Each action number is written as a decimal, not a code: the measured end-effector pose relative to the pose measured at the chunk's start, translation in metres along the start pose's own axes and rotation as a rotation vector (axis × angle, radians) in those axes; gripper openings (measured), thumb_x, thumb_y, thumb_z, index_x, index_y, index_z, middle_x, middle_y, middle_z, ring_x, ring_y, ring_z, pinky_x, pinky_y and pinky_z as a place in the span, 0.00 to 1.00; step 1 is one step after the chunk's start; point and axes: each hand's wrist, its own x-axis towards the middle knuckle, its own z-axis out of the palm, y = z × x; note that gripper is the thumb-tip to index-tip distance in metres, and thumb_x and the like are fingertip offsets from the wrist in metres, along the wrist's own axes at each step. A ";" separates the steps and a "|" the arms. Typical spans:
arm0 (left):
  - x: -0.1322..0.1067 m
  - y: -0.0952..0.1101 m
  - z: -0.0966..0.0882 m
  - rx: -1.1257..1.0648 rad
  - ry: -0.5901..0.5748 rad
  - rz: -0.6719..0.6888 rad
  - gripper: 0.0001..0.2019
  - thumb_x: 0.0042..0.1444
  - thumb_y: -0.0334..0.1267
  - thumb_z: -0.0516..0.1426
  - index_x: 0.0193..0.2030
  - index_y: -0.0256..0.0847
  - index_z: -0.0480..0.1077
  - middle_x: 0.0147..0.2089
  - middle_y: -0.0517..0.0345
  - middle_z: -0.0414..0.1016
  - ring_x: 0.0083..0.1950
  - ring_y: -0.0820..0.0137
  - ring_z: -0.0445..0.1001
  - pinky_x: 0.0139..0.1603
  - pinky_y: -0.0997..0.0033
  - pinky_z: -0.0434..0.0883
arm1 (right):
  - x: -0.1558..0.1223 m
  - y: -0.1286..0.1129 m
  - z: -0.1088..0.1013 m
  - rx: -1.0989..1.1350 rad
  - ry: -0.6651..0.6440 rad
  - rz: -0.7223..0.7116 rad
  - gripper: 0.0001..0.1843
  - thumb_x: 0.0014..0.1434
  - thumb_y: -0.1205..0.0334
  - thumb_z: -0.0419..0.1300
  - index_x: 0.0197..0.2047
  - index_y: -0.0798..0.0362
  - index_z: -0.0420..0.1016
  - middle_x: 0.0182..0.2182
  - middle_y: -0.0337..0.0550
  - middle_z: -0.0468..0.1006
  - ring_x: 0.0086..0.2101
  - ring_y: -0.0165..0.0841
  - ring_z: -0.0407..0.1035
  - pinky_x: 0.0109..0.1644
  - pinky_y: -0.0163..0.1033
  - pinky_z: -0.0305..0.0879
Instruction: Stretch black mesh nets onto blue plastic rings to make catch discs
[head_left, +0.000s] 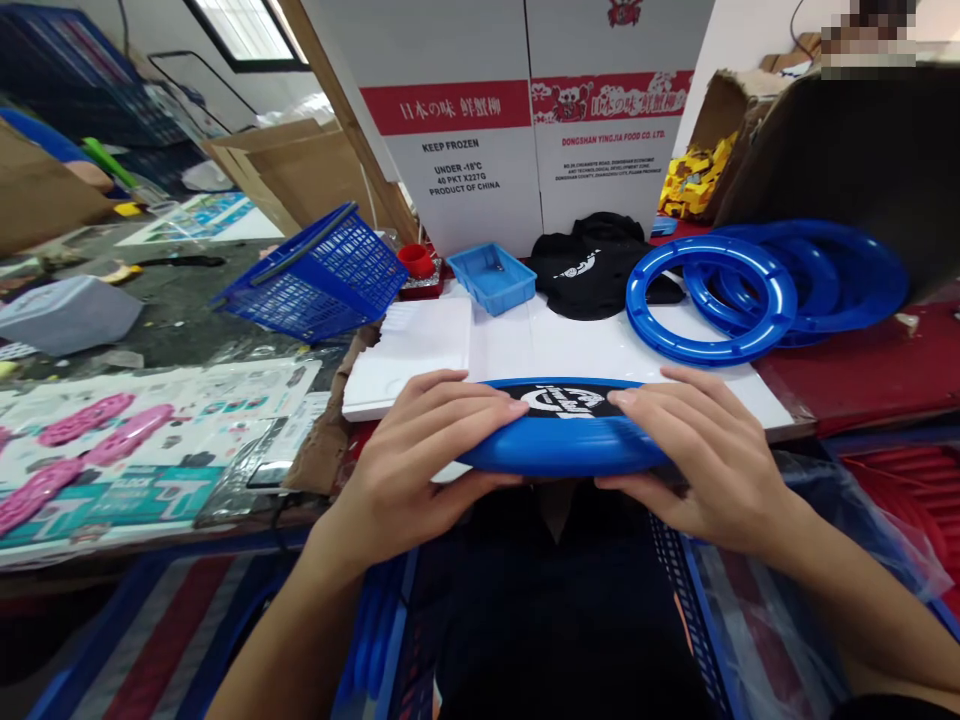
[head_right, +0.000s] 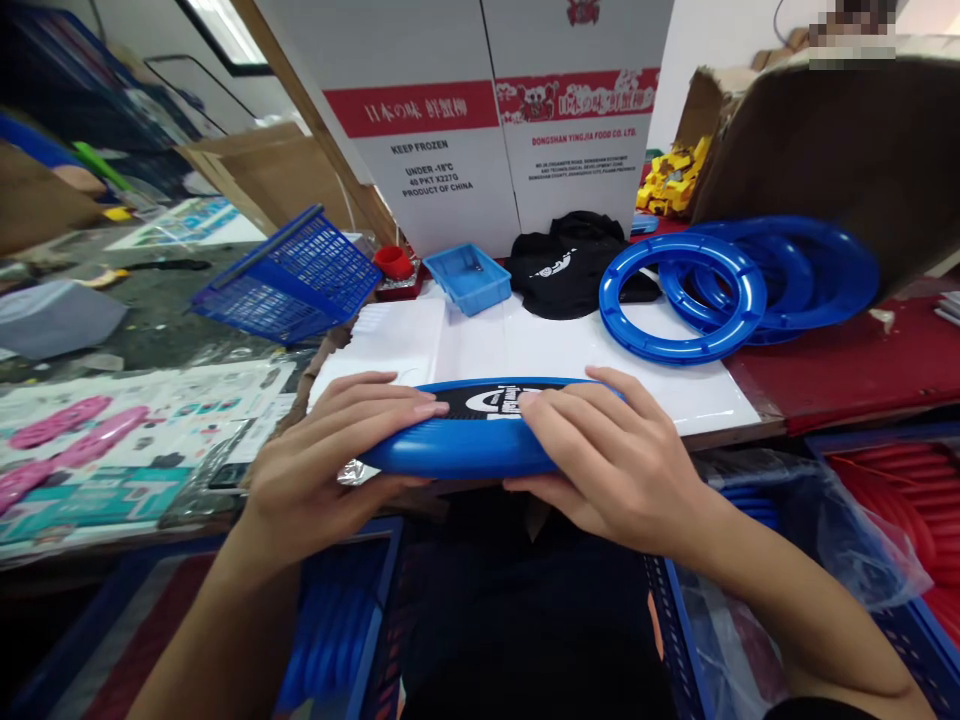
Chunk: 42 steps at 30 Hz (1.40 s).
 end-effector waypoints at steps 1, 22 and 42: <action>-0.007 -0.010 -0.003 -0.040 -0.002 -0.009 0.23 0.68 0.44 0.66 0.68 0.45 0.73 0.57 0.49 0.85 0.61 0.54 0.82 0.74 0.41 0.69 | -0.007 0.006 -0.002 0.029 -0.007 0.028 0.37 0.67 0.54 0.72 0.73 0.52 0.66 0.58 0.55 0.83 0.57 0.51 0.79 0.67 0.60 0.72; 0.026 0.035 -0.011 0.128 -0.128 -0.001 0.23 0.70 0.37 0.62 0.70 0.38 0.70 0.62 0.43 0.83 0.60 0.54 0.83 0.63 0.54 0.81 | -0.004 0.020 -0.007 0.145 -0.043 0.043 0.35 0.68 0.60 0.71 0.74 0.49 0.67 0.58 0.55 0.82 0.55 0.49 0.79 0.60 0.55 0.77; 0.012 0.019 0.020 0.062 0.114 -0.059 0.25 0.67 0.32 0.64 0.70 0.45 0.72 0.59 0.48 0.84 0.57 0.57 0.84 0.60 0.56 0.81 | 0.004 0.004 0.019 0.089 0.133 0.146 0.25 0.69 0.64 0.67 0.67 0.45 0.73 0.50 0.50 0.85 0.48 0.49 0.80 0.53 0.55 0.75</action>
